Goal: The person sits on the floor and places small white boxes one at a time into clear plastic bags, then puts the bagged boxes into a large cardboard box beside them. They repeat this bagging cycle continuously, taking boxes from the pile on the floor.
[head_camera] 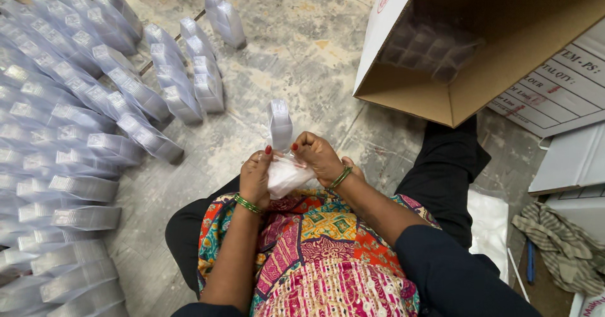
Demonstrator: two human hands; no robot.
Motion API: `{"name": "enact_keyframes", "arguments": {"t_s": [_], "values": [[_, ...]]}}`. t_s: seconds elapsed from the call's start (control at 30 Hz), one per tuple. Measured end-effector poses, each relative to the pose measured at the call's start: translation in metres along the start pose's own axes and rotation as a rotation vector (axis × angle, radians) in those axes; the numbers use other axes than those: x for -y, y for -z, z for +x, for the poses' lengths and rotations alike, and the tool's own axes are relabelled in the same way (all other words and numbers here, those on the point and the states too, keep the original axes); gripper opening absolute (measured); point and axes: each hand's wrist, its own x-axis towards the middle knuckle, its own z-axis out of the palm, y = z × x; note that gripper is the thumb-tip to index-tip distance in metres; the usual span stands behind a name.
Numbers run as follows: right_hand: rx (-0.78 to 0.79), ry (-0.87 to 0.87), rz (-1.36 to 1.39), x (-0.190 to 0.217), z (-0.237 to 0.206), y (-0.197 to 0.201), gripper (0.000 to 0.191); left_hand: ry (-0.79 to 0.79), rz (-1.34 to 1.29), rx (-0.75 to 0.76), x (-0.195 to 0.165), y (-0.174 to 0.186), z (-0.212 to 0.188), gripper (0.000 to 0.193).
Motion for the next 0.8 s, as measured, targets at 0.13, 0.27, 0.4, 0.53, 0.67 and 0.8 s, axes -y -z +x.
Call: {"name": "enact_keyframes", "arguments": {"t_s": [0.13,0.27,0.4,0.53,0.67,0.8], "values": [[-0.001,-0.073,0.103,0.006,0.0,-0.001,0.021,0.202,-0.183,0.089,-0.015,-0.009,-0.01,0.034],[0.038,-0.198,0.388,0.025,-0.003,-0.003,0.016,0.323,-0.222,0.139,-0.016,-0.003,-0.009,0.031],[0.294,-0.328,0.032,0.041,-0.007,-0.001,0.02,0.292,-0.58,0.645,-0.022,0.019,0.009,0.035],[0.255,-0.211,-0.105,0.051,0.01,0.008,0.021,0.293,0.152,0.203,-0.046,0.024,0.038,0.025],[-0.081,-0.007,0.154,0.061,0.073,0.022,0.017,0.329,0.238,0.089,-0.067,0.01,0.08,0.01],[-0.334,-0.095,0.264,0.026,0.124,0.017,0.019,0.129,0.498,-0.178,-0.064,0.005,0.124,0.019]]}}
